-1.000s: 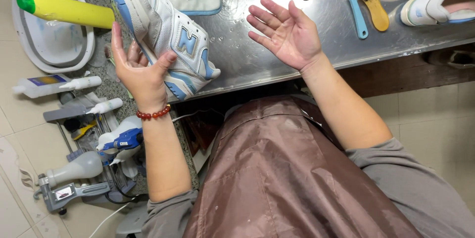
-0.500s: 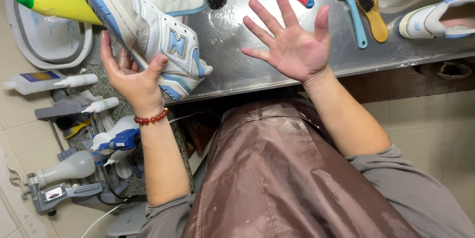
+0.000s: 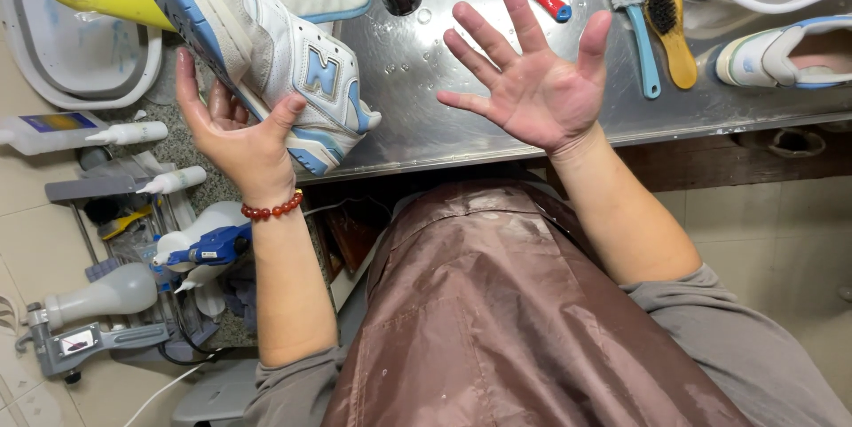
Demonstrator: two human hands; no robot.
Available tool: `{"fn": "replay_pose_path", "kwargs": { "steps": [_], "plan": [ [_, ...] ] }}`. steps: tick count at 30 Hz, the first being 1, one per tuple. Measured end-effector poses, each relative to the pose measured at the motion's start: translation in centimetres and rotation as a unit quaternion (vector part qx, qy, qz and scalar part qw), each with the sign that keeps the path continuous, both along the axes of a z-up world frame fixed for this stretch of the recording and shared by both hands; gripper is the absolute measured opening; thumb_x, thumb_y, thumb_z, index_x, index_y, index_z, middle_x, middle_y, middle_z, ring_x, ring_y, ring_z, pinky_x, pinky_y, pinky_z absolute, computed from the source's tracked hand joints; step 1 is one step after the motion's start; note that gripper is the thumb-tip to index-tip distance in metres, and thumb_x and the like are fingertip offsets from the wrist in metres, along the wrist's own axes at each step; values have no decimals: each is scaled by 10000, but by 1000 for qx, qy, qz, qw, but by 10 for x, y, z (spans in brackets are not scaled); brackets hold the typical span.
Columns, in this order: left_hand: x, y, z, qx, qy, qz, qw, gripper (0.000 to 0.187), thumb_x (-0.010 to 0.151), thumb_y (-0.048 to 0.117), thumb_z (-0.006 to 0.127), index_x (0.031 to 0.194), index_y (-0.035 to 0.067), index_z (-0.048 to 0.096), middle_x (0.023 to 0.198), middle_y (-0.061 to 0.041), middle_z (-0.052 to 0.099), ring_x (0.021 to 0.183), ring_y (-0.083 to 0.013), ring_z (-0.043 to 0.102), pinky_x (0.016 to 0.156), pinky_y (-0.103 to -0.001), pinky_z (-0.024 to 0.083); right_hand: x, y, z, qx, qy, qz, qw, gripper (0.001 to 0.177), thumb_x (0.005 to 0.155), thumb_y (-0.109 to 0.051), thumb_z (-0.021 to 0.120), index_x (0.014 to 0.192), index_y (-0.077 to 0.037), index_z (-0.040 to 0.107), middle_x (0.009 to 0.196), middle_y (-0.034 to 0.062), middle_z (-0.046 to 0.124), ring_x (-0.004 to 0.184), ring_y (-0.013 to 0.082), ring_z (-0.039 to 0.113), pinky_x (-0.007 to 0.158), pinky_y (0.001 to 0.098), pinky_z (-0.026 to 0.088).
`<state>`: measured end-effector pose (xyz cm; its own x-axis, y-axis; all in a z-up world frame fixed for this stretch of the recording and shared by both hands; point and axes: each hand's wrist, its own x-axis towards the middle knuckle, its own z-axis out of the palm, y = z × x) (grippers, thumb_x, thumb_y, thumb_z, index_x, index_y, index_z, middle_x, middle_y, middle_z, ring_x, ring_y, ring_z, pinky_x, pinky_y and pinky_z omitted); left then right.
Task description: Cleaning a pair of sneakers using a pressurized spray gun and rinsing with water at a sink.
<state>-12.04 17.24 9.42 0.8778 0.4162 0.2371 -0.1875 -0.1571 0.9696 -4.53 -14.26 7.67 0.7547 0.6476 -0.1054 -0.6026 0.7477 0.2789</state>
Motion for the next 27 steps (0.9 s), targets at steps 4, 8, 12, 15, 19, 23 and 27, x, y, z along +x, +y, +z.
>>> {"fn": "replay_pose_path", "kwargs": {
  "steps": [4,8,12,15,19,23,27],
  "plan": [
    [-1,0,-1,3,4,0,1000,1132,819,174,1053,1623,37,269,1481,-238,590,1351,-306,576,1186,-369,461,1,-3,-17,-23,12,6,1000,963,719,-888,293,1537,-417,97,1656,85,41,1540,301,18,1163,748,37],
    [-2,0,-4,19,3,1,1000,1134,824,157,1060,1624,44,264,1470,-241,587,1347,-302,577,1211,-374,469,0,-15,-72,-223,-310,-2,924,642,1035,-412,629,1576,-144,410,1580,146,447,1499,301,429,1266,609,345],
    [-2,-6,-4,-6,5,-7,1000,1133,805,126,1051,1618,43,266,1437,-253,606,1313,-302,591,1211,-383,497,9,1,-70,-445,-152,-2,882,232,933,-53,722,1146,17,662,1019,141,745,897,193,748,839,341,627],
    [-5,-7,-8,12,17,-6,1000,1129,789,123,1041,1617,43,278,1468,-248,601,1380,-306,625,1217,-388,518,13,7,-87,-581,-123,1,805,126,941,-86,751,874,-34,657,714,67,653,469,97,469,416,250,324],
    [-5,-11,0,-31,29,-37,998,1206,759,121,1045,1664,66,251,1420,-253,625,1323,-301,641,1188,-391,527,21,11,-121,-611,-134,-29,780,405,940,-108,754,668,-111,454,555,-8,435,403,84,367,368,254,242],
    [-6,-9,10,-28,33,-85,995,1212,731,36,1029,1633,75,220,1421,-222,641,1303,-284,662,1164,-385,562,37,18,-87,-700,-369,-121,599,262,943,-158,763,866,-43,541,855,31,514,791,146,470,685,290,387],
    [1,-13,33,31,92,-115,989,1280,683,-33,1017,1672,77,212,1462,-203,643,1333,-279,684,1123,-415,574,60,40,23,-621,-684,-233,304,749,814,-333,880,1384,24,549,1365,172,538,1267,342,496,1036,482,453]
  ]
}}
